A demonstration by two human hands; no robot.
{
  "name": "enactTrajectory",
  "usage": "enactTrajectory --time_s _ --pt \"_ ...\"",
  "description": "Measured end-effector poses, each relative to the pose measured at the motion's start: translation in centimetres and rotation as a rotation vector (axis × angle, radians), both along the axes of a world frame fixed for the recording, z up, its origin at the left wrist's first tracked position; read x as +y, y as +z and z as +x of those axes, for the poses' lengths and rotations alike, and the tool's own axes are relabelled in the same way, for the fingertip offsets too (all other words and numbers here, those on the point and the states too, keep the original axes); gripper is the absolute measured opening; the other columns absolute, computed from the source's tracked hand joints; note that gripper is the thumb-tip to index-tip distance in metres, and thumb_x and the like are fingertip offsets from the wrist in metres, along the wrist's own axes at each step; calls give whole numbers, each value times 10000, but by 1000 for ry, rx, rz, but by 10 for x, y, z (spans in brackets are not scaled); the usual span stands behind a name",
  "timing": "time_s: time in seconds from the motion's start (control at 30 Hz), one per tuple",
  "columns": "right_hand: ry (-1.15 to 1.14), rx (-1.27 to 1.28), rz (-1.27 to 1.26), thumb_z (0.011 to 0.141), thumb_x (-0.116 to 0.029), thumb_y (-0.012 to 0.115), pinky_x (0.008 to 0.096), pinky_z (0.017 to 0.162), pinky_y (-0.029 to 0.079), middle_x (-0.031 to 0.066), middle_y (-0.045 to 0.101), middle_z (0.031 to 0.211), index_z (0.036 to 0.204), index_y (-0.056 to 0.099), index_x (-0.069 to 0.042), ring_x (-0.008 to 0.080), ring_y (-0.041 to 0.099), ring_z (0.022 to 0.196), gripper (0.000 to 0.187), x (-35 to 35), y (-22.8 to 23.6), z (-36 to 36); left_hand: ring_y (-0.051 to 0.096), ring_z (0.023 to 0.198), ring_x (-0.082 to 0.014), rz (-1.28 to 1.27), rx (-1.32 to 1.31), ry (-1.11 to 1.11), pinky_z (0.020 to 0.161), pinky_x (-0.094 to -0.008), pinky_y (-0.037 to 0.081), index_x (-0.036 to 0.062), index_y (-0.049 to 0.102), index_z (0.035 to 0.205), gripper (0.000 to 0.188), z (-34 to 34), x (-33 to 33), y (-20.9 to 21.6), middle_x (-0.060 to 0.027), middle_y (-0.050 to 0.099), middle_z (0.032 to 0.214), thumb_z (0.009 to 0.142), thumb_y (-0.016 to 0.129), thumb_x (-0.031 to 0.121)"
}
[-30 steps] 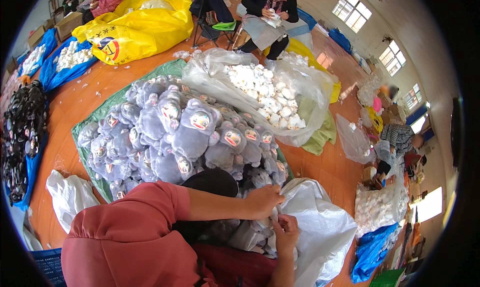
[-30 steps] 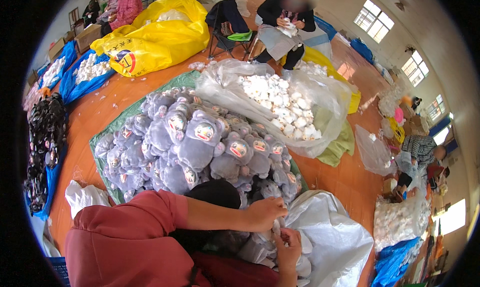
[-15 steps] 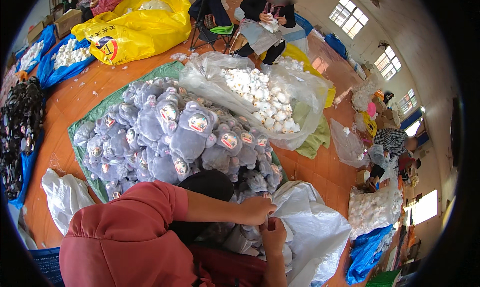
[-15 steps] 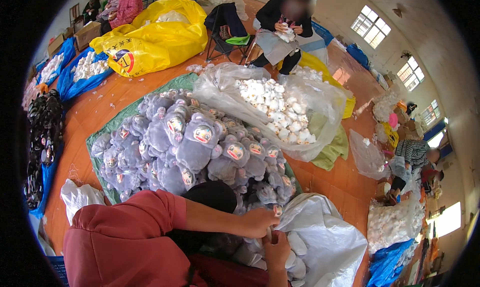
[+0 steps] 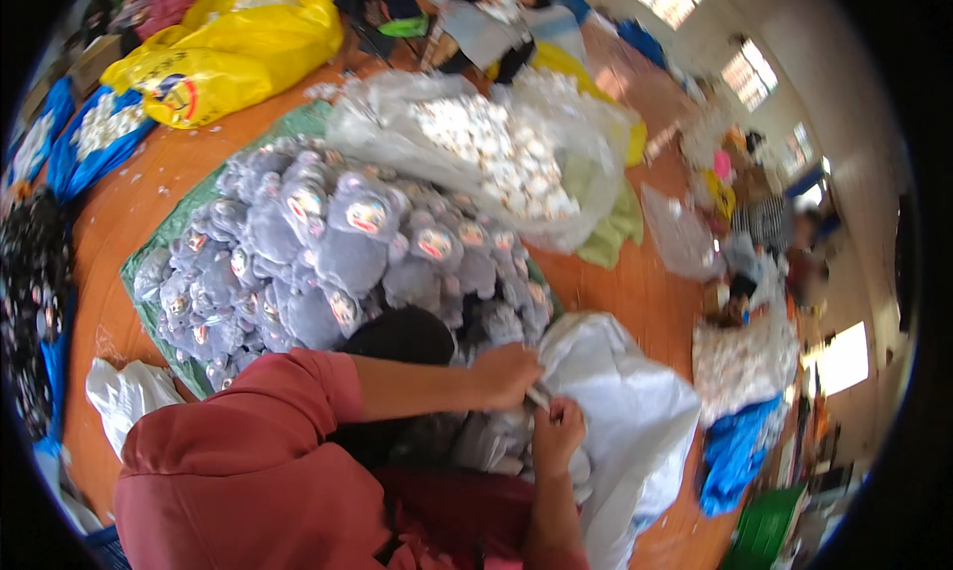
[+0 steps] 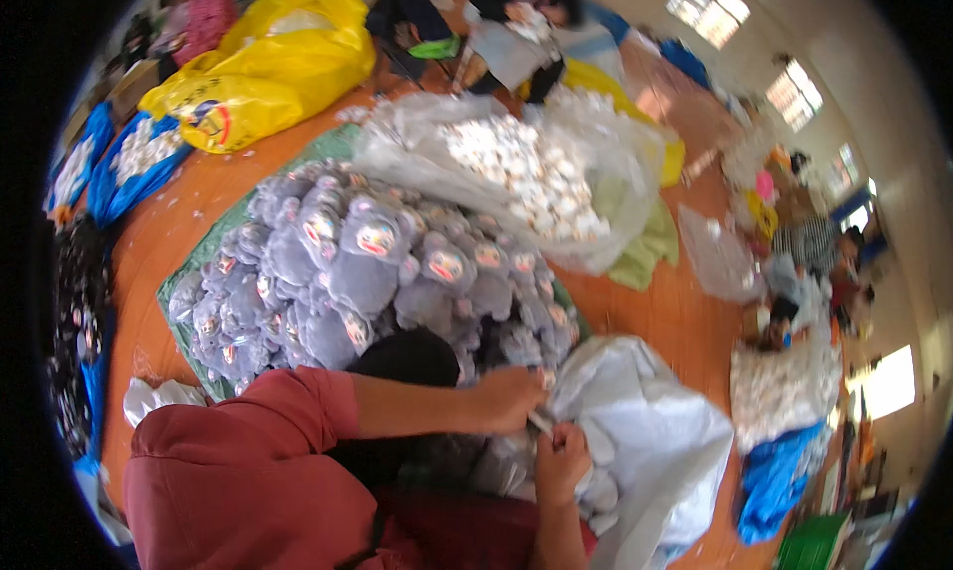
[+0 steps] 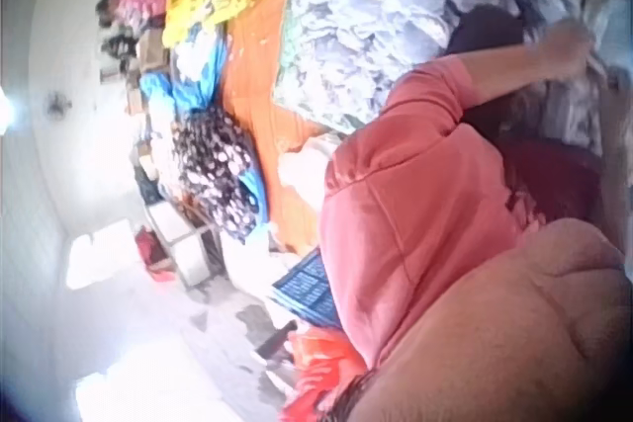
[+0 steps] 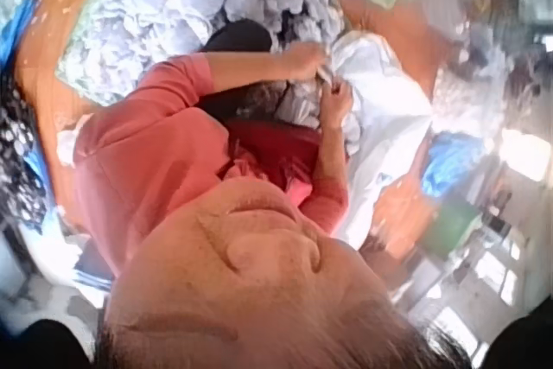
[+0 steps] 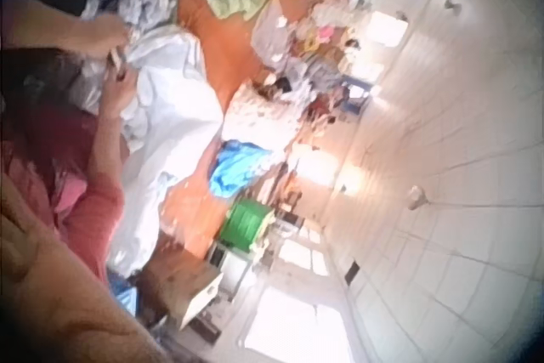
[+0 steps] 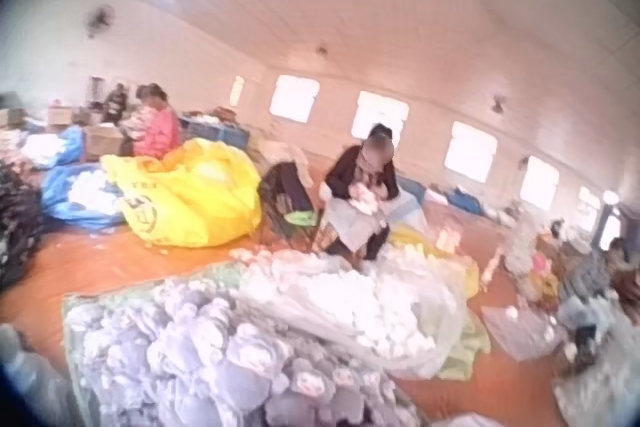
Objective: The person sits on the floor and repeatedly stuffs white filling into gray plush toys. They open the toy, insert the filling, and place the stuffed toy aside. The process is repeated for multiple toys.
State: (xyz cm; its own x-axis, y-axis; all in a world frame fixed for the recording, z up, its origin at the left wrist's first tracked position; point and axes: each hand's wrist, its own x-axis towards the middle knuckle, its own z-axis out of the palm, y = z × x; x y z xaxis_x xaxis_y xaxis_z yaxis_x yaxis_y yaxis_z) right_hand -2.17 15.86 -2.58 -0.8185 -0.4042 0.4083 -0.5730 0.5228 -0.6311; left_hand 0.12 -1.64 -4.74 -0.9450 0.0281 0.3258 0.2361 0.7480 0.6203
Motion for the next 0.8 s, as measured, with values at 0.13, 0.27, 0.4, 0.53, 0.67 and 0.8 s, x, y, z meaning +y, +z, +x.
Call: enactTrajectory --time_s 0.13,0.27,0.4,0.53,0.67,0.8 --pt "70 152 -84 713 87 641 336 525 400 75 508 677 796 559 -55 209 489 572 184 -5 2 -5 592 894 -348 86 136 56 748 -437 502 71 607 879 221 1 -7 11 -117 604 912 667 668 69" --pt "39 148 -154 694 111 642 323 528 383 67 499 696 800 558 -58 206 475 582 216 -2 8 -6 563 936 -345 126 226 -9 767 -431 494 72 566 1015 374 3 -8 21 -96 576 1000 661 669 8" --pt "41 191 -206 685 118 640 319 532 377 63 481 690 794 559 -59 201 471 589 224 0 10 -10 552 978 -369 182 320 -88 853 -429 473 51 550 1058 437 2 -8 25 -137 547 1080 654 708 1" --pt "35 193 -219 681 121 638 318 531 374 65 479 689 787 558 -57 199 472 596 222 2 12 -12 565 969 -343 135 442 -150 858 -412 475 46 593 1021 392 3 -7 21 -139 542 1061 655 725 -8" --pt "63 191 -197 678 118 640 318 537 383 69 491 696 779 557 -54 203 481 601 216 1 13 -11 565 908 -319 115 430 -114 809 -401 477 56 619 1016 356 2 -4 22 -123 529 1002 674 697 1" --pt "79 172 -190 678 116 634 320 555 405 75 510 710 776 559 -52 213 497 610 208 -5 15 -8 554 874 -309 12 373 -67 755 -391 480 79 628 1051 300 4 -2 22 -105 514 949 751 617 70"
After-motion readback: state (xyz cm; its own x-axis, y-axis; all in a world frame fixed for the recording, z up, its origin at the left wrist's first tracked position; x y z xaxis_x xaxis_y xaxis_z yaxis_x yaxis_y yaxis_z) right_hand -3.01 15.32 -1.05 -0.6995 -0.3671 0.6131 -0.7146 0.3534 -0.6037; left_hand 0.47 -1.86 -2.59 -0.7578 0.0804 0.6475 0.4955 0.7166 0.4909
